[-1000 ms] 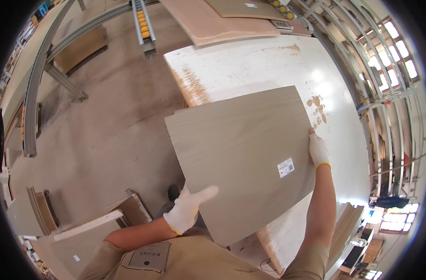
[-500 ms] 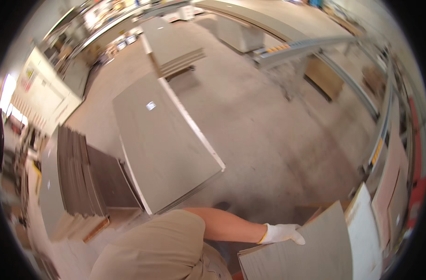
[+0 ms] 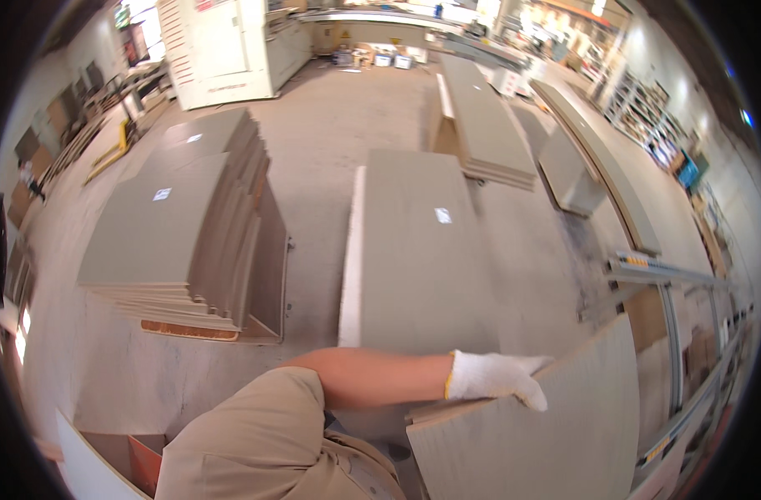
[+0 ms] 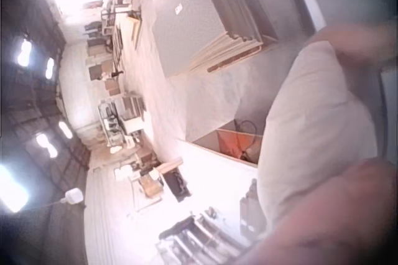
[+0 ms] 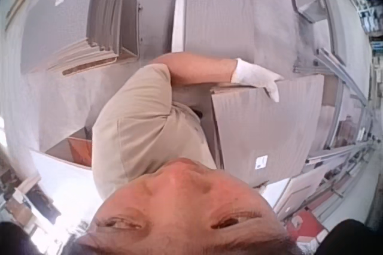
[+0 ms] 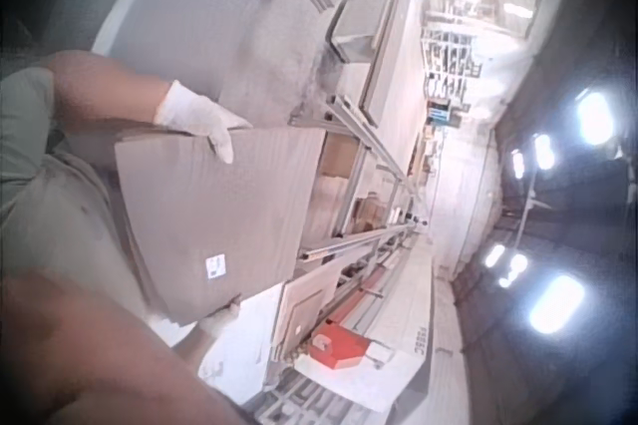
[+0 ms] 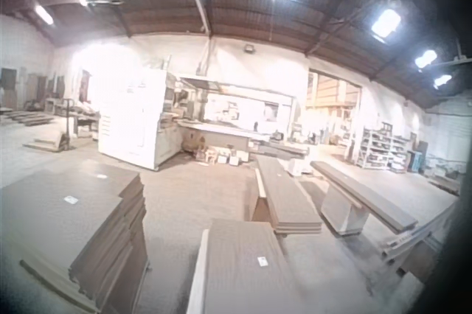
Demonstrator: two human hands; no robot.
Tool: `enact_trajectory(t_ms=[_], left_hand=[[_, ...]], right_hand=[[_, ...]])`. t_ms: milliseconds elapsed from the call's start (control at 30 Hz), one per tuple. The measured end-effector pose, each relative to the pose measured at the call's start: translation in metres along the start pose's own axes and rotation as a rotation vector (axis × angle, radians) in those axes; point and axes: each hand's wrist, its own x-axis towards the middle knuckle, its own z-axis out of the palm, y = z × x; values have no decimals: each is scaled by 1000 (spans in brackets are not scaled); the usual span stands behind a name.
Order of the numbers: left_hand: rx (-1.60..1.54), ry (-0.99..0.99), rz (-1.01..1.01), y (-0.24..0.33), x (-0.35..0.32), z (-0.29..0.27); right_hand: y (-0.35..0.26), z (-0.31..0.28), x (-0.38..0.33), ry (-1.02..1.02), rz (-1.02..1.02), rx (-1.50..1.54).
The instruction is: The person repeatedly picks up flat cardboard sheets from a workbench and stacks them onto a growing pile on the floor. The person handles the sheets one at a time, aligning them before placing them down.
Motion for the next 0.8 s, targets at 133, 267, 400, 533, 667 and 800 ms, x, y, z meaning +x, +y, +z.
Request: enact_trajectory(t_ms=[133,267,400,533,667,800], left_hand=[[50,248,154,59,-137,-80],[191,734,320,101,-277,-143],[49,951,337,120,-416,-177],[171,1136,531,126,-526,-176],[101,1391,464,147,-604,-193],[224,1538,578,169,-666,-220]], right_hand=[[14,160,11,194,-545,-507],[24,303,56,-346,-383,-225],[57,435,99,-761,-260,-117],[92,581,68,-1028,-89,-29],[112,703,1,-1239,112,-68],[124,799,-46,-1291,105,-45]])
